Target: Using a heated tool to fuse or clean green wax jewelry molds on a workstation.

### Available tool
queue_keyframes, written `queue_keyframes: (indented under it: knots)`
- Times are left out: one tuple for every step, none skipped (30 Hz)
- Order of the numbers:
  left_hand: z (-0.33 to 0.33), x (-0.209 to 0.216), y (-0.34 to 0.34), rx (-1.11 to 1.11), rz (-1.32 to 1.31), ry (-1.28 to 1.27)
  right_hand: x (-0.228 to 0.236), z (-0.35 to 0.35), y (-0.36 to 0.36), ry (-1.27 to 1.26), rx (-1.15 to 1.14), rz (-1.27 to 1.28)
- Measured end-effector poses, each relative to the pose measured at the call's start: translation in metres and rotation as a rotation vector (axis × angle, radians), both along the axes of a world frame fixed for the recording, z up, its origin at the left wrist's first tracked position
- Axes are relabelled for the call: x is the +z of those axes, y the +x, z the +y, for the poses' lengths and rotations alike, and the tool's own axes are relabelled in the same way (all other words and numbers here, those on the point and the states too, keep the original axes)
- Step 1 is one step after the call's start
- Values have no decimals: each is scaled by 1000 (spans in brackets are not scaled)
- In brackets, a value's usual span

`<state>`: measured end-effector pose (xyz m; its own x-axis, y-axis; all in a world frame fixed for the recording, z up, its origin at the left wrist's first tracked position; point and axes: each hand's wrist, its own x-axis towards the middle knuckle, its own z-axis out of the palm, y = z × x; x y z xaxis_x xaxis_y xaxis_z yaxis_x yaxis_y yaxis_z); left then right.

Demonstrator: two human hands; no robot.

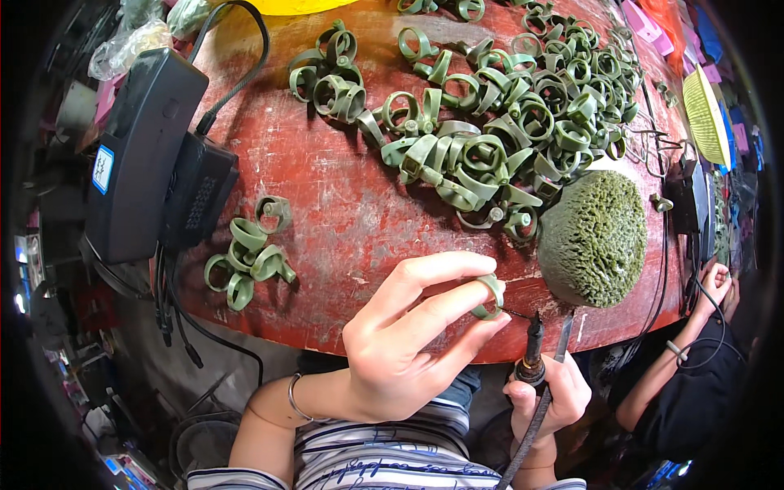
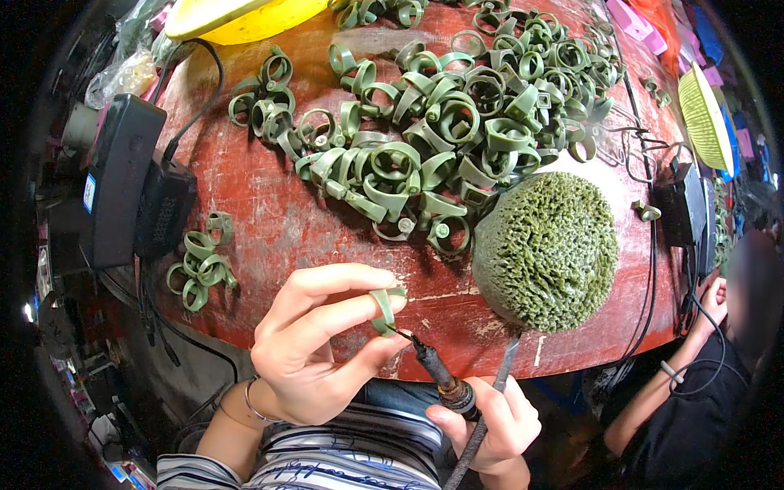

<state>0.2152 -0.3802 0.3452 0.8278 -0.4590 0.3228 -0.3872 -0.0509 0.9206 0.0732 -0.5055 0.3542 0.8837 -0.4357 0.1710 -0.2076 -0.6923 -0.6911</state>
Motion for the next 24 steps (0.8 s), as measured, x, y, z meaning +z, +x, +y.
queue_keyframes:
  knots:
    - [0,0,0,2,0,-2,0,0,0,0,1,-4]
    - [0,0,0,1,-3,-1,0,0,1,1,1,-9]
    - [0,0,0,1,-5,1,0,0,1,-4,4,-11]
    - [0,0,0,0,-8,2,0,0,1,-9,6,-14]
    - [0,0,0,1,-9,0,0,0,2,-14,9,-17]
    - [0,-1,0,3,-9,-2,0,0,2,-15,9,-13]
    - [-1,-1,0,4,-10,-4,1,0,2,-16,9,-9]
    - [-1,-1,0,4,-8,-3,1,0,2,-17,9,-6]
    - [-1,-1,0,3,-5,-2,1,-1,2,-19,11,-8]
    - [-1,-1,0,3,-3,0,1,-1,2,-21,12,-10]
    - [-1,0,0,4,1,0,1,-1,2,-23,13,-12]
    - [-1,0,0,5,4,-1,1,-1,2,-16,10,-6]
    - [-1,0,0,7,8,-2,1,0,1,-9,6,1]
    - [-1,0,0,6,6,0,1,0,1,-2,3,7]
    - [-1,0,0,6,4,1,1,0,1,0,3,7]
    - [0,0,0,6,2,3,1,0,1,3,3,7]
    - [0,0,0,6,5,0,0,0,0,5,3,8]
    - [-1,0,0,6,9,-2,1,0,0,7,3,9]
    - [-1,0,1,6,12,-4,1,0,0,9,4,9]
    - [-1,0,1,6,15,-6,1,0,0,12,5,10]
    - [-1,0,1,6,18,-9,1,0,0,19,3,11]
    - [-1,0,1,6,20,-12,1,0,0,26,0,11]
    - [-1,0,1,5,19,-11,1,0,0,34,-2,12]
    - [0,0,1,4,18,-11,1,0,0,32,2,16]
